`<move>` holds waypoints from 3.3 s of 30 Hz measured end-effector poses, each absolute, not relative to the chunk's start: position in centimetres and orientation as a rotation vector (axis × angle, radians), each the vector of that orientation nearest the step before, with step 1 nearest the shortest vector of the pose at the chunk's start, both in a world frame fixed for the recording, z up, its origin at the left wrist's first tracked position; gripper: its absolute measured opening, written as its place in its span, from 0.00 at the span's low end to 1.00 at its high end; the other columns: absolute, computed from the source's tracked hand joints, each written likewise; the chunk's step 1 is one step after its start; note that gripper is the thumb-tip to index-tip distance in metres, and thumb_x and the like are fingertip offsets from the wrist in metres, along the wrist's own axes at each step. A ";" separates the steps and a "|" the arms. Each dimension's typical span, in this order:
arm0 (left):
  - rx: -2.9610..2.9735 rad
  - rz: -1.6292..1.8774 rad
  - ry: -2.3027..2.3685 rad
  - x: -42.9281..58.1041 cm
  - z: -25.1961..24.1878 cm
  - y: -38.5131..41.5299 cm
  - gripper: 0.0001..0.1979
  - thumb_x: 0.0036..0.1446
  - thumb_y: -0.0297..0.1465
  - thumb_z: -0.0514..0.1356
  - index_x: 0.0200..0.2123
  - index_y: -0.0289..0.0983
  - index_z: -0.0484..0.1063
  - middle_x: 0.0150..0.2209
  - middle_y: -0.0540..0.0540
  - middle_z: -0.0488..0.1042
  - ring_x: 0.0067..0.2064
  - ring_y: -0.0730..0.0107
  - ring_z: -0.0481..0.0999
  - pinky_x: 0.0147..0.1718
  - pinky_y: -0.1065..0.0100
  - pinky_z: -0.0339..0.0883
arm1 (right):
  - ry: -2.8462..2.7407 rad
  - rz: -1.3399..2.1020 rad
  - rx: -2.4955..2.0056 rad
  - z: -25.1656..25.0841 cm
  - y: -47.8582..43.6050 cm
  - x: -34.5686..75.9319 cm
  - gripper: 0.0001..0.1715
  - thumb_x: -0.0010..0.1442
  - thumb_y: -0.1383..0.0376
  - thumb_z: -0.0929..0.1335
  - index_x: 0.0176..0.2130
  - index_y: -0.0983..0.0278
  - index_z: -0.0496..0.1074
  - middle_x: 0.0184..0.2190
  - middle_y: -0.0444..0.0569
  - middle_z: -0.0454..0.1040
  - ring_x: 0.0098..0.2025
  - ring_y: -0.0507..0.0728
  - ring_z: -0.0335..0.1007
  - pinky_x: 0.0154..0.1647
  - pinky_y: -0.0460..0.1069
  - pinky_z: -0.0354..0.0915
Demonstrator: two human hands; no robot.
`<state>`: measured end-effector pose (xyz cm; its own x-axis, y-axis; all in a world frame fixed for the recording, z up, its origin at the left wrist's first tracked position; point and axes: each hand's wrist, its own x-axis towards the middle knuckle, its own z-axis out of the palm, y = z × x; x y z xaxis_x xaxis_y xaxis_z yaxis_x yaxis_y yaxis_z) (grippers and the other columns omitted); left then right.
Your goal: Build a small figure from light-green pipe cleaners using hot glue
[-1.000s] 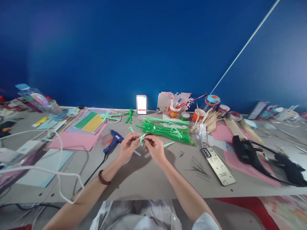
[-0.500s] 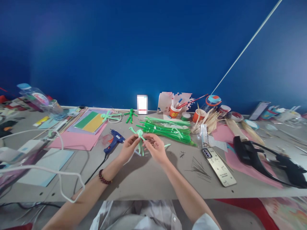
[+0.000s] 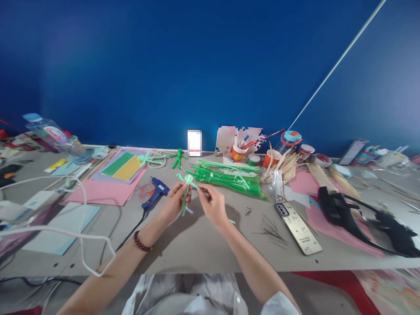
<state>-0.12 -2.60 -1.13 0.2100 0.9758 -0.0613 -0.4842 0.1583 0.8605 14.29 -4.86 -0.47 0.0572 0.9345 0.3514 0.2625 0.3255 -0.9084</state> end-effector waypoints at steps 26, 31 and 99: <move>0.966 0.082 -0.028 -2.5 -2.2 -4.0 0.19 0.38 0.43 0.67 0.22 0.34 0.68 0.18 0.45 0.69 0.15 0.71 0.67 0.11 0.72 0.56 | -2.770 0.033 -0.596 -1.9 0.5 6.3 0.20 0.63 0.64 0.61 0.55 0.60 0.64 0.55 0.50 0.67 0.58 0.58 0.57 0.54 0.53 0.57; 1.013 0.072 0.000 -2.4 -2.5 -3.7 0.21 0.37 0.45 0.67 0.23 0.34 0.68 0.19 0.45 0.69 0.18 0.69 0.67 0.14 0.70 0.57 | -2.823 -0.106 -0.523 -2.2 0.8 4.7 0.19 0.62 0.64 0.62 0.53 0.63 0.66 0.50 0.52 0.71 0.53 0.59 0.61 0.49 0.51 0.56; 2.621 1.532 1.005 -2.2 -2.0 -1.9 0.09 0.58 0.23 0.52 0.36 0.39 0.69 0.33 0.47 0.77 0.37 0.70 0.74 0.44 0.62 0.60 | -0.533 1.923 -0.747 -1.1 -3.8 13.9 0.05 0.46 0.67 0.73 0.27 0.63 0.74 0.31 0.45 0.75 0.32 0.52 0.68 0.36 0.48 0.65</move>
